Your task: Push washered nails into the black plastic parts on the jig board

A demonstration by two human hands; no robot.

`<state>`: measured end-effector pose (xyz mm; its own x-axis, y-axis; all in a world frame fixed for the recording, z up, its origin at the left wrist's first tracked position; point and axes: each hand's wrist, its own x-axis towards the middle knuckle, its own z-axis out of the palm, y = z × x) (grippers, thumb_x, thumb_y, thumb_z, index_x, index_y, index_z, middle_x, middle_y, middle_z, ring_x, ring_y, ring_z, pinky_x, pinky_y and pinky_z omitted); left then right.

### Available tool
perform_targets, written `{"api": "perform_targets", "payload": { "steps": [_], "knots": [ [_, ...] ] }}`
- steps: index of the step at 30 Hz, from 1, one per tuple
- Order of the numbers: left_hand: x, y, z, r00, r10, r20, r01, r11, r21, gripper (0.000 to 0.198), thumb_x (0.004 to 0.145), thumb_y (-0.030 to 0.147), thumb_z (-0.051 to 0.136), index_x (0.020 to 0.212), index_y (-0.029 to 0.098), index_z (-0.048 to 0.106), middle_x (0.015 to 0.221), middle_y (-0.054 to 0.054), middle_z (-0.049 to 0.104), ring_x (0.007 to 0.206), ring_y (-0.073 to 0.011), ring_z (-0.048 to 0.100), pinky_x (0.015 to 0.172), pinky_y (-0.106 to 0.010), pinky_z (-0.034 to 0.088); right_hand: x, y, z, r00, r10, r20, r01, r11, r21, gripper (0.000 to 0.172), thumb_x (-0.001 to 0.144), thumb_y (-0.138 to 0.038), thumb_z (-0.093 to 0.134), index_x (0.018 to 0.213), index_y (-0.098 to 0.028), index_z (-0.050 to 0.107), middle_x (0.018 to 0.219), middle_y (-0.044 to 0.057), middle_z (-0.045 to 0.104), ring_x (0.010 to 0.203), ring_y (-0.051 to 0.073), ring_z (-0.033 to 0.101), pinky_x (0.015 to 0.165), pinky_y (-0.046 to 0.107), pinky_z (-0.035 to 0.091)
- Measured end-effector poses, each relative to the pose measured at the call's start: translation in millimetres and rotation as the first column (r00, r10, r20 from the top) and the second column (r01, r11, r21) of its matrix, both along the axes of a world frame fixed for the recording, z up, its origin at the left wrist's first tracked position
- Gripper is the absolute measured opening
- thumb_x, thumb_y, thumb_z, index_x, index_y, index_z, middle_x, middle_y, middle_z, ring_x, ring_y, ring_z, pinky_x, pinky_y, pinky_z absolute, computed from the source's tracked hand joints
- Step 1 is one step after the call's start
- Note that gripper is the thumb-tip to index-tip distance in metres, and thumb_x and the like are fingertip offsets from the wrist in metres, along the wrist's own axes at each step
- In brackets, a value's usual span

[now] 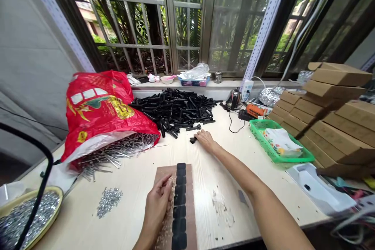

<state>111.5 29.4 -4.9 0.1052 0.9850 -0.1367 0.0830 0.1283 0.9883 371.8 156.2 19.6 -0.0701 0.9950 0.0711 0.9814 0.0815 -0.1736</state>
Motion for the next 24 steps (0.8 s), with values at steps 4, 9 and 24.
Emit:
{"api": "perform_targets", "payload": {
  "steps": [4,9,24],
  "knots": [
    [52,52,-0.4,0.979,0.02,0.204,-0.013,0.999,-0.032,0.06,0.074,0.048,0.066,0.121,0.014,0.058,0.086,-0.009,0.067,0.065,-0.0151,0.061,0.062,-0.026,0.048,-13,0,-9.0,0.993,0.066,-0.102,-0.065,0.998,0.008,0.022,0.091,-0.018,0.043,0.102,-0.013,0.061,0.097,0.01,0.064,0.093,0.019,0.057,0.079,0.028,0.042],
    [103,114,-17.8,0.87,0.097,0.484,-0.053,0.993,-0.105,0.057,0.07,0.047,0.07,0.114,0.012,0.06,0.099,-0.013,0.068,0.088,-0.0206,0.065,0.074,-0.027,0.049,-25,-1,-14.1,0.932,0.176,-0.316,-0.213,0.973,-0.086,0.025,0.09,-0.033,0.048,0.101,-0.017,0.063,0.077,0.0,0.066,0.067,0.012,0.061,0.062,0.021,0.046],
    [118,136,-32.1,0.701,0.174,0.691,0.053,0.955,-0.293,0.057,0.067,0.044,0.075,0.11,0.012,0.056,0.085,-0.011,0.068,0.07,-0.0165,0.067,0.065,-0.029,0.054,-9,54,-28.8,0.872,-0.483,-0.076,0.478,0.875,-0.075,0.024,0.091,-0.027,0.04,0.11,-0.02,0.051,0.106,0.015,0.06,0.091,0.026,0.062,0.073,0.035,0.041]
  ]
}}
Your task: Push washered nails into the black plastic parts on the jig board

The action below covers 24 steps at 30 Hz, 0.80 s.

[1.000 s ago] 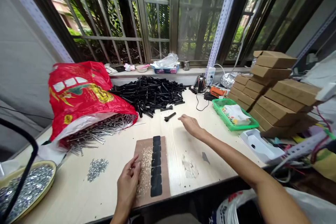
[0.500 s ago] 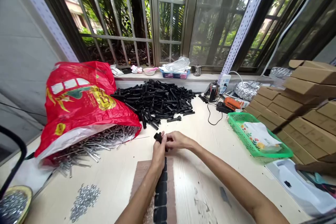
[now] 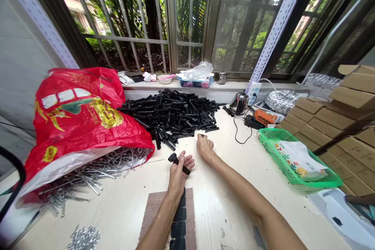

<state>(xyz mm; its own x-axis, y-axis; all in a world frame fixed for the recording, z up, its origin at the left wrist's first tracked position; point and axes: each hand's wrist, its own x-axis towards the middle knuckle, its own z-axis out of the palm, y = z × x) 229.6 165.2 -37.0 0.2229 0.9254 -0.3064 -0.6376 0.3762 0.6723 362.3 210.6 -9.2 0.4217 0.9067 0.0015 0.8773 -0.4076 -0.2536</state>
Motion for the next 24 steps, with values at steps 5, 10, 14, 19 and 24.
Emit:
{"api": "perform_targets", "payload": {
  "steps": [5,10,14,19,24],
  "knots": [
    [0,2,2.0,0.992,-0.003,0.124,0.007,0.999,-0.033,0.037,0.073,0.039,0.071,0.098,0.013,0.061,0.1,-0.014,0.068,0.092,-0.0208,0.066,0.08,-0.031,0.052,-16,-32,0.2,0.908,0.358,-0.216,-0.318,0.927,0.201,0.025,0.092,-0.036,0.042,0.112,-0.023,0.05,0.091,0.002,0.064,0.081,0.016,0.061,0.069,0.025,0.042],
    [-4,5,2.8,0.983,0.089,0.161,-0.084,0.996,-0.036,0.043,0.066,0.038,0.077,0.097,0.013,0.06,0.088,-0.009,0.068,0.082,-0.0189,0.067,0.074,-0.03,0.052,-27,-15,6.7,0.83,0.551,-0.088,-0.507,0.811,0.293,0.033,0.097,-0.034,0.032,0.094,-0.02,0.062,0.098,0.005,0.062,0.089,0.016,0.056,0.077,0.025,0.043],
    [-5,5,0.1,0.989,0.136,0.053,-0.135,0.991,-0.023,0.059,0.062,0.037,0.08,0.111,0.017,0.056,0.067,0.003,0.059,0.058,-0.01,0.06,0.064,-0.028,0.052,-27,32,9.6,0.879,0.442,0.179,-0.468,0.871,0.151,0.026,0.092,-0.021,0.042,0.113,-0.021,0.058,0.111,0.008,0.059,0.103,0.021,0.048,0.088,0.032,0.038],
    [-8,5,0.7,0.993,0.118,0.021,-0.118,0.993,-0.032,0.059,0.063,0.037,0.079,0.113,0.014,0.057,0.056,0.008,0.049,0.048,-0.0053,0.05,0.063,-0.027,0.054,-22,46,3.1,0.905,0.393,0.165,-0.412,0.905,0.106,0.021,0.088,-0.016,0.047,0.103,-0.015,0.061,0.105,0.012,0.057,0.097,0.023,0.051,0.081,0.032,0.04],
    [-7,6,3.5,0.987,0.136,0.083,-0.128,0.987,-0.095,0.054,0.061,0.033,0.081,0.106,0.013,0.06,0.076,-0.004,0.066,0.064,-0.0122,0.063,0.068,-0.029,0.054,-12,-3,2.8,0.939,0.33,0.094,-0.34,0.931,0.135,0.019,0.089,-0.022,0.049,0.102,-0.014,0.059,0.096,0.009,0.057,0.081,0.016,0.055,0.07,0.025,0.041]
  ]
}}
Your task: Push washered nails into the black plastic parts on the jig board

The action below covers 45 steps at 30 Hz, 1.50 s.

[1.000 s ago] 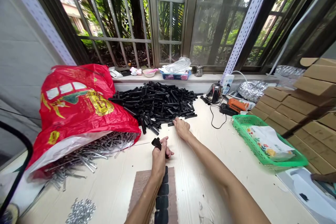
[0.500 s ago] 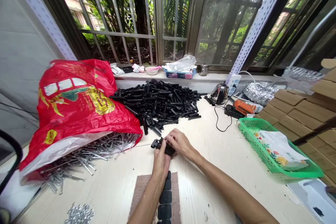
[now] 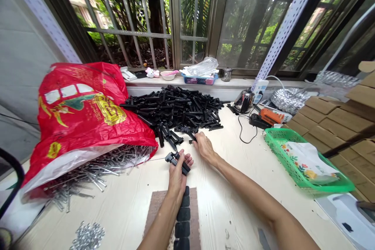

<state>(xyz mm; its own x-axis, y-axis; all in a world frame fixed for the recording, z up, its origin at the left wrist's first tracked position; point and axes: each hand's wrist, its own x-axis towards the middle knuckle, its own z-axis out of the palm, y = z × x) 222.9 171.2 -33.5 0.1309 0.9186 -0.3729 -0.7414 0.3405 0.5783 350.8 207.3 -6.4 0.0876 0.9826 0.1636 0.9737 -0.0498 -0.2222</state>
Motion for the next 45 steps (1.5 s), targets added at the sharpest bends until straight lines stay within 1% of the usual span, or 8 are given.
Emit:
{"api": "perform_targets", "payload": {
  "steps": [7,12,17,21,25,29,34,45],
  "knots": [
    [3,0,-1.7,0.998,-0.049,-0.046,0.052,0.997,0.064,0.043,0.056,0.027,0.084,0.093,0.013,0.065,0.094,-0.009,0.07,0.088,-0.0194,0.067,0.08,-0.028,0.051,4,-37,6.3,0.867,0.271,-0.418,-0.359,0.922,-0.145,0.029,0.092,-0.036,0.045,0.101,-0.016,0.064,0.071,0.002,0.061,0.061,0.013,0.056,0.059,0.022,0.04],
    [-1,4,-3.6,0.996,-0.07,-0.063,0.072,0.997,0.041,0.053,0.058,0.029,0.083,0.104,0.014,0.061,0.09,-0.009,0.071,0.082,-0.0205,0.069,0.077,-0.031,0.051,13,-3,11.9,0.952,-0.179,-0.246,0.144,0.977,-0.154,0.039,0.095,-0.043,0.033,0.102,-0.018,0.063,0.082,0.009,0.067,0.079,0.02,0.063,0.07,0.028,0.042],
    [-1,5,-3.2,0.998,-0.04,-0.052,0.042,0.998,0.036,0.053,0.06,0.03,0.082,0.105,0.015,0.06,0.085,-0.007,0.07,0.077,-0.0175,0.068,0.073,-0.029,0.052,8,-15,0.8,0.945,-0.245,-0.218,0.231,0.969,-0.089,0.023,0.09,-0.027,0.043,0.106,-0.017,0.054,0.087,0.008,0.066,0.079,0.02,0.062,0.069,0.028,0.041],
    [0,4,-1.4,0.999,-0.037,-0.005,0.037,0.998,0.054,0.049,0.06,0.03,0.082,0.101,0.015,0.061,0.085,-0.006,0.069,0.072,-0.0154,0.067,0.069,-0.028,0.053,-3,-43,2.5,0.901,0.043,-0.432,-0.025,0.999,0.048,0.029,0.086,-0.028,0.05,0.113,-0.018,0.047,0.083,0.002,0.064,0.068,0.015,0.06,0.064,0.025,0.043],
    [-1,5,0.1,1.0,-0.018,-0.008,0.019,0.999,0.039,0.048,0.055,0.029,0.084,0.095,0.014,0.061,0.08,-0.003,0.067,0.066,-0.0136,0.064,0.061,-0.025,0.052,-10,-39,14.4,0.762,0.376,-0.527,-0.394,0.915,0.083,0.016,0.086,-0.023,0.048,0.089,-0.017,0.062,0.089,0.005,0.064,0.074,0.013,0.062,0.067,0.022,0.046],
    [-2,5,-1.2,0.995,0.056,-0.086,-0.059,0.998,-0.033,0.054,0.048,0.023,0.086,0.094,0.013,0.06,0.062,0.004,0.06,0.049,-0.0092,0.056,0.054,-0.025,0.05,-14,8,19.7,0.887,0.201,-0.415,-0.237,0.971,-0.037,0.032,0.093,-0.026,0.034,0.105,-0.016,0.062,0.09,0.005,0.066,0.074,0.011,0.063,0.068,0.021,0.047],
    [-2,9,-8.9,0.957,0.194,-0.216,-0.188,0.981,0.049,0.041,0.05,0.025,0.082,0.083,0.013,0.061,0.057,0.005,0.057,0.046,-0.0086,0.053,0.049,-0.022,0.045,-38,55,6.8,0.962,0.105,-0.252,-0.132,0.987,-0.095,0.045,0.077,-0.037,0.064,0.119,-0.022,0.058,0.107,0.009,0.061,0.101,0.025,0.057,0.086,0.034,0.043],
    [0,4,-6.0,0.937,0.151,-0.315,-0.08,0.97,0.229,0.039,0.057,0.026,0.078,0.092,0.014,0.066,0.077,-0.002,0.068,0.068,-0.0128,0.064,0.067,-0.025,0.048,-12,25,-4.8,0.992,0.025,-0.126,-0.044,0.988,-0.151,0.033,0.078,-0.016,0.051,0.109,-0.017,0.062,0.111,0.009,0.053,0.094,0.018,0.057,0.083,0.026,0.042]
  ]
}}
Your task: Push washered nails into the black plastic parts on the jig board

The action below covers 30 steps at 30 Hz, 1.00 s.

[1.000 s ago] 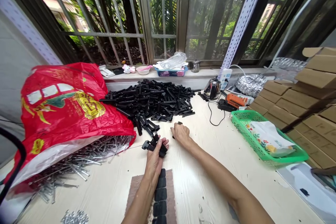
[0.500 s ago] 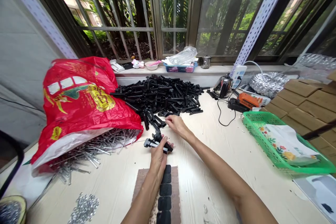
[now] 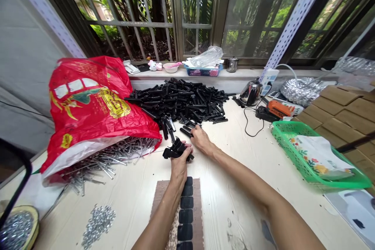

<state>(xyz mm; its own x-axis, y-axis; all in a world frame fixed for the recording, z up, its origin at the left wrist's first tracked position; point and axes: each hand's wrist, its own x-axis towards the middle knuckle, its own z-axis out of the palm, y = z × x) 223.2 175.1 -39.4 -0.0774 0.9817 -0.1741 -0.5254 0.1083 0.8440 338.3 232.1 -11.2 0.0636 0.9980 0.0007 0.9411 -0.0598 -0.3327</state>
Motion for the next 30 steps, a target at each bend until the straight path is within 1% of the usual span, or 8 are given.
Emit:
{"api": "perform_targets", "payload": {
  "steps": [5,10,15,18,20,23,26,30],
  "knots": [
    [2,-2,10.9,0.996,-0.074,-0.045,0.076,0.996,0.039,0.033,0.056,0.016,0.075,0.089,0.016,0.068,0.083,-0.004,0.071,0.084,-0.0175,0.066,0.079,-0.029,0.048,36,-44,9.9,0.998,-0.056,-0.011,0.055,0.998,-0.011,0.026,0.079,-0.023,0.051,0.097,-0.017,0.068,0.1,0.007,0.06,0.086,0.017,0.058,0.077,0.024,0.042],
    [4,-8,16.1,0.985,-0.042,-0.168,0.057,0.994,0.091,0.032,0.047,0.001,0.072,0.074,0.019,0.067,0.082,-0.004,0.071,0.1,-0.0245,0.062,0.091,-0.035,0.045,40,-83,42.8,0.998,-0.061,-0.001,0.061,0.997,0.055,0.019,0.073,-0.03,0.058,0.084,-0.022,0.071,0.106,0.005,0.063,0.089,0.021,0.055,0.071,0.028,0.04],
    [-17,-33,43.1,0.947,-0.142,-0.289,0.251,0.888,0.385,0.049,0.047,-0.002,0.07,0.089,0.023,0.069,0.108,-0.007,0.068,0.121,-0.0279,0.05,0.108,-0.047,0.028,20,-106,87.9,0.905,-0.063,-0.421,-0.013,0.984,-0.176,0.02,0.071,-0.029,0.053,0.061,-0.015,0.063,0.053,0.0,0.056,0.052,0.011,0.048,0.049,0.021,0.031],
    [-44,-52,64.3,0.908,-0.133,-0.397,0.324,0.824,0.465,0.044,0.054,0.003,0.07,0.094,0.022,0.07,0.108,-0.008,0.068,0.115,-0.0289,0.054,0.101,-0.044,0.036,3,-117,110.2,0.814,-0.026,-0.58,-0.142,0.96,-0.242,0.022,0.072,-0.029,0.055,0.056,-0.015,0.061,0.055,0.001,0.06,0.053,0.011,0.053,0.051,0.022,0.037],
    [-66,-62,71.2,0.904,-0.106,-0.414,0.278,0.881,0.382,0.03,0.06,0.012,0.072,0.088,0.02,0.07,0.093,-0.008,0.071,0.09,-0.025,0.064,0.084,-0.037,0.047,-13,-118,116.9,0.733,0.066,-0.677,-0.298,0.926,-0.232,0.029,0.077,-0.037,0.056,0.062,-0.014,0.064,0.062,0.004,0.064,0.056,0.013,0.056,0.054,0.023,0.041],
    [-106,-77,66.9,0.946,-0.084,-0.312,0.124,0.986,0.111,0.018,0.062,0.027,0.075,0.071,0.013,0.068,0.064,-0.005,0.066,0.058,-0.0167,0.061,0.06,-0.027,0.048,-45,-103,107.6,0.664,0.225,-0.713,-0.467,0.87,-0.16,0.046,0.087,-0.05,0.044,0.086,-0.011,0.069,0.074,0.008,0.067,0.06,0.014,0.059,0.055,0.024,0.044],
    [-150,-91,54.0,0.992,-0.087,-0.09,0.08,0.994,-0.081,0.027,0.06,0.033,0.078,0.067,0.011,0.064,0.055,-0.003,0.061,0.049,-0.0125,0.056,0.053,-0.025,0.046,-84,-71,79.0,0.91,0.245,-0.335,-0.272,0.962,-0.033,0.036,0.09,-0.037,0.043,0.083,-0.011,0.067,0.079,0.009,0.068,0.067,0.016,0.062,0.061,0.025,0.045],
    [-196,-110,42.2,0.994,-0.112,-0.008,0.11,0.982,-0.152,0.028,0.058,0.031,0.081,0.067,0.01,0.064,0.057,-0.002,0.061,0.05,-0.012,0.057,0.052,-0.025,0.048,-127,-37,38.3,0.972,0.173,-0.159,-0.169,0.985,0.042,0.019,0.083,-0.015,0.047,0.076,-0.01,0.063,0.091,0.018,0.066,0.087,0.027,0.061,0.073,0.034,0.044]
  ]
}}
